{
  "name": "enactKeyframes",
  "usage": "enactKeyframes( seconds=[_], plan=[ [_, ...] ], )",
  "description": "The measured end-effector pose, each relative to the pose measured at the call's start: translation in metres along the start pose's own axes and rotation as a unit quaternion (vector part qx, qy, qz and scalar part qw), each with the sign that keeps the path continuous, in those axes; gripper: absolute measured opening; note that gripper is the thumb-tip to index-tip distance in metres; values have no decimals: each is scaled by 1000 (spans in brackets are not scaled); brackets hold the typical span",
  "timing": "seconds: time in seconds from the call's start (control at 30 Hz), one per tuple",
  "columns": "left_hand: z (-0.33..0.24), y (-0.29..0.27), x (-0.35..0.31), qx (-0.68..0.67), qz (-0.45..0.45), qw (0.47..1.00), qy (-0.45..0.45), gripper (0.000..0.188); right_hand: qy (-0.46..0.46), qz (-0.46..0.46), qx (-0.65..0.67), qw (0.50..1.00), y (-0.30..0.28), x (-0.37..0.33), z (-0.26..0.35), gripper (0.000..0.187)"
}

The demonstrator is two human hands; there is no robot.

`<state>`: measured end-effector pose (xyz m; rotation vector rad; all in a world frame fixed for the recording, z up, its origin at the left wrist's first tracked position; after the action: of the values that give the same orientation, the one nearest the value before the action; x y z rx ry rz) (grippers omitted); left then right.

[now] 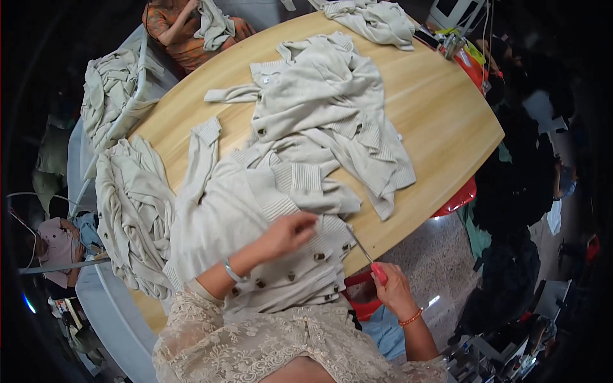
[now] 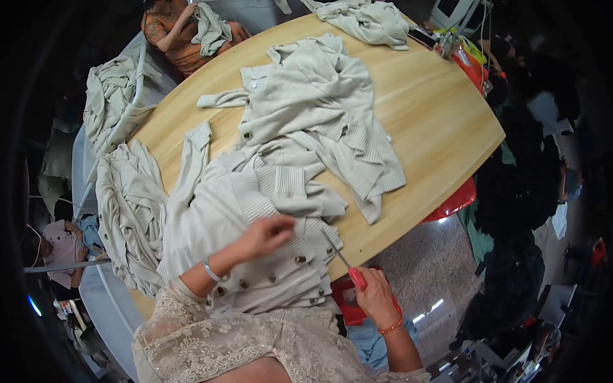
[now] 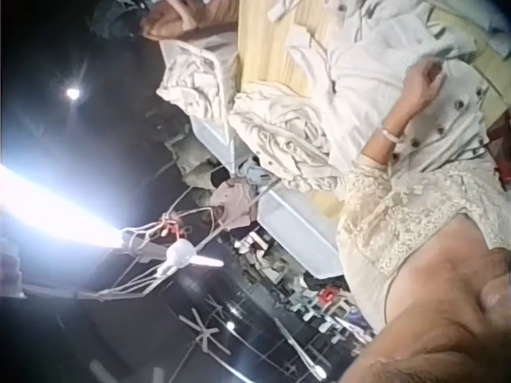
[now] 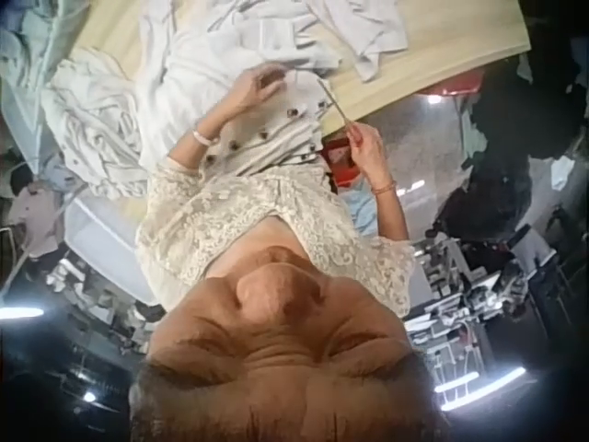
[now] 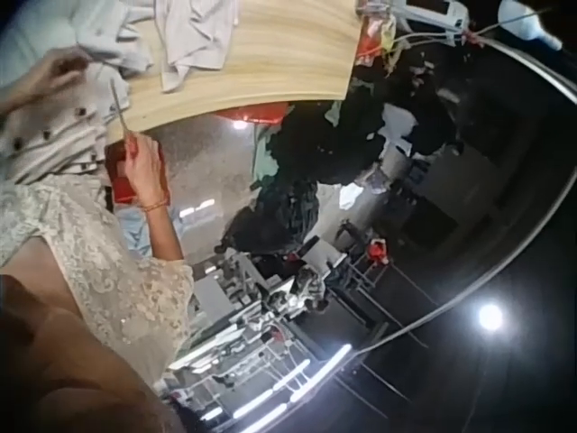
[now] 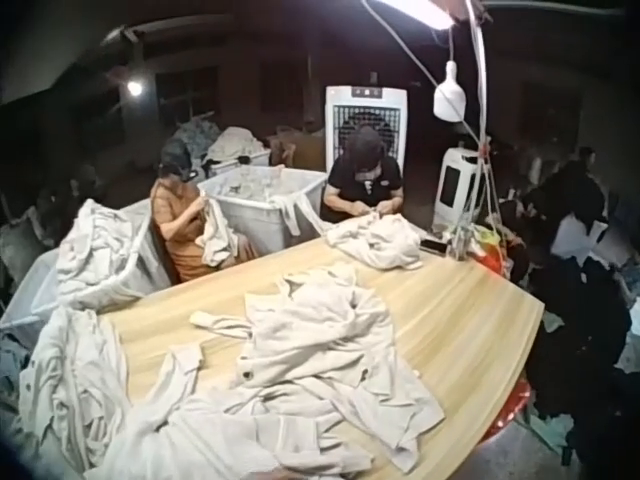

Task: Trimming excess fabric or threads from knitted sweaters using scissors.

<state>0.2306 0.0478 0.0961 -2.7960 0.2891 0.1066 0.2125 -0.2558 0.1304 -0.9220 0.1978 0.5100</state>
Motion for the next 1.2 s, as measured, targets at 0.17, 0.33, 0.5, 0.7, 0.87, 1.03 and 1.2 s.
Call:
enactKeyframes(
  seconds=[0.17, 0.33, 0.5, 0.7, 0.87, 1.03, 1.2],
  plan=[
    [81, -149, 112, 225, -416, 879, 51, 60, 26, -43, 0, 999, -6, 19, -26, 30],
    [198, -212, 149, -315, -494, 779, -225, 34, 64, -53, -71, 994, -19, 39, -47, 24],
    [81, -125, 191, -271, -271, 923, 21, 29, 243, -32, 218, 945, -50, 61, -48, 25],
    [-58, 102, 108, -98, 124, 949, 272, 27, 67, -12, 341, 938, -62, 123, -10, 41],
    [-64, 164, 57, -88, 273, 916, 280, 28, 81, 52, 141, 985, -38, 134, -19, 47],
    [-28, 87, 95, -2, 122, 967, 225, 35, 111, 18, 261, 959, -35, 118, -41, 37],
    [31, 36, 143, 355, 36, 910, 212, 43, 71, 3, 157, 985, -21, 104, -46, 53]
  ],
)
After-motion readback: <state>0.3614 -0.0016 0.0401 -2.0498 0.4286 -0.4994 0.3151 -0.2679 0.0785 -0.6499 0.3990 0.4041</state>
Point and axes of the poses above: each hand's wrist, its own x-axis towards the middle knuckle, its own y-axis out of the palm, z = x × y, the point moved 4 cm from there along x, towards the middle knuckle, and after that the axes turned 9 degrees about y, right-handed, at the moved point
